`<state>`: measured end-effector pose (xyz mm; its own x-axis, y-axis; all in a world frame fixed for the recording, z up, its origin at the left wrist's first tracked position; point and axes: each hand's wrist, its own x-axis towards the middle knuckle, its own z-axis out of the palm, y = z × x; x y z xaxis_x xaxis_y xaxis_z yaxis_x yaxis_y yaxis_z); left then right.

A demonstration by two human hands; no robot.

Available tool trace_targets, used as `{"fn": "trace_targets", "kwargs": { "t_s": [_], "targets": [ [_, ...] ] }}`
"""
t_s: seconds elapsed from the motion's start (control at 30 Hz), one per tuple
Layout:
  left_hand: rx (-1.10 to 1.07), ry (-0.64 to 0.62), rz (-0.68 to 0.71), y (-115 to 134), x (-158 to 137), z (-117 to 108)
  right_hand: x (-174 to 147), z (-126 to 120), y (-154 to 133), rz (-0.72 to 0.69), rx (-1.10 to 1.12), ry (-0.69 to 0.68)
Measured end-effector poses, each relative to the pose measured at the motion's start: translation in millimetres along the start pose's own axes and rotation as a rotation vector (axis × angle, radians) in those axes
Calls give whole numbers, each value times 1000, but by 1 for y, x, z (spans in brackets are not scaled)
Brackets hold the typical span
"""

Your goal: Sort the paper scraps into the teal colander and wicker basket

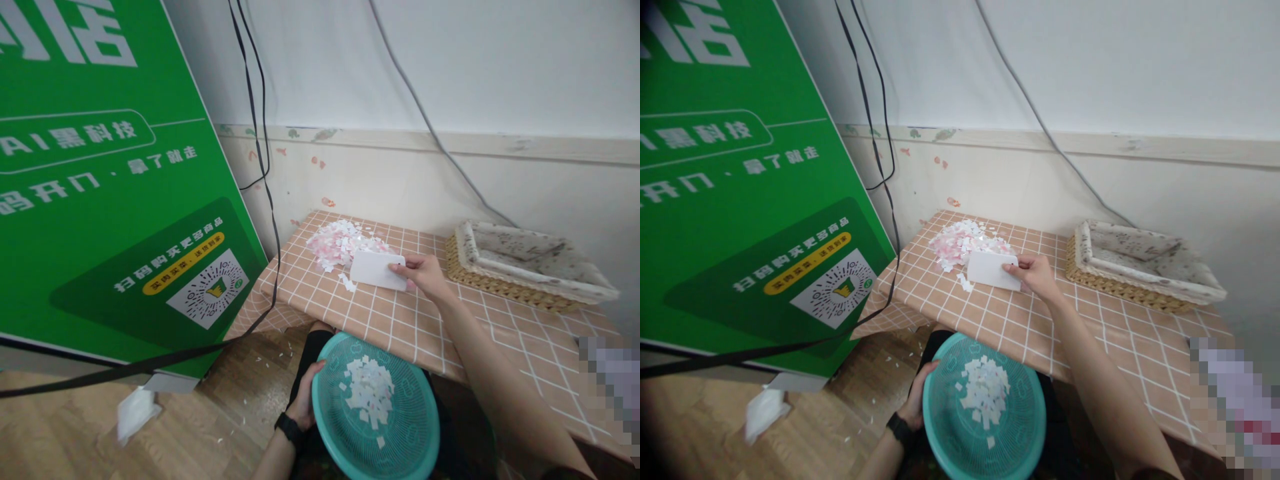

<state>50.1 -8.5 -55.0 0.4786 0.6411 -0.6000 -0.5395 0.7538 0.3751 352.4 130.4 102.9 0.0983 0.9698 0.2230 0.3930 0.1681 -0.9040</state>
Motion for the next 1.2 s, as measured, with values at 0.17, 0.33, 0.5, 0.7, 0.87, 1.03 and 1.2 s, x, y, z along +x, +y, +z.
{"fn": "trace_targets", "kwargs": {
  "t_s": [0.17, 0.33, 0.5, 0.7, 0.87, 1.03, 1.2],
  "targets": [
    [-11, 13, 18, -1, 1, -1, -2, 2, -5, 61, -16, -30],
    [-21, 14, 53, -2, 1, -2, -4, 4, -8, 66, -23, -46],
    [-20, -14, 22, -1, 1, -2, -1, 2, -4, 66, -56, -1],
    [-24, -1, -1, -1, 1, -2, 0, -2, 3, 19, -38, 79],
    [-12, 41, 38, 0, -1, 2, 1, -9, 5, -23, -63, 86],
    [-22, 45, 21, 1, -3, 6, 2, -15, 9, -29, -49, 154],
    [-13, 60, 25, 1, -3, 6, 0, -14, 10, -5, 57, 109]
  ]
}}
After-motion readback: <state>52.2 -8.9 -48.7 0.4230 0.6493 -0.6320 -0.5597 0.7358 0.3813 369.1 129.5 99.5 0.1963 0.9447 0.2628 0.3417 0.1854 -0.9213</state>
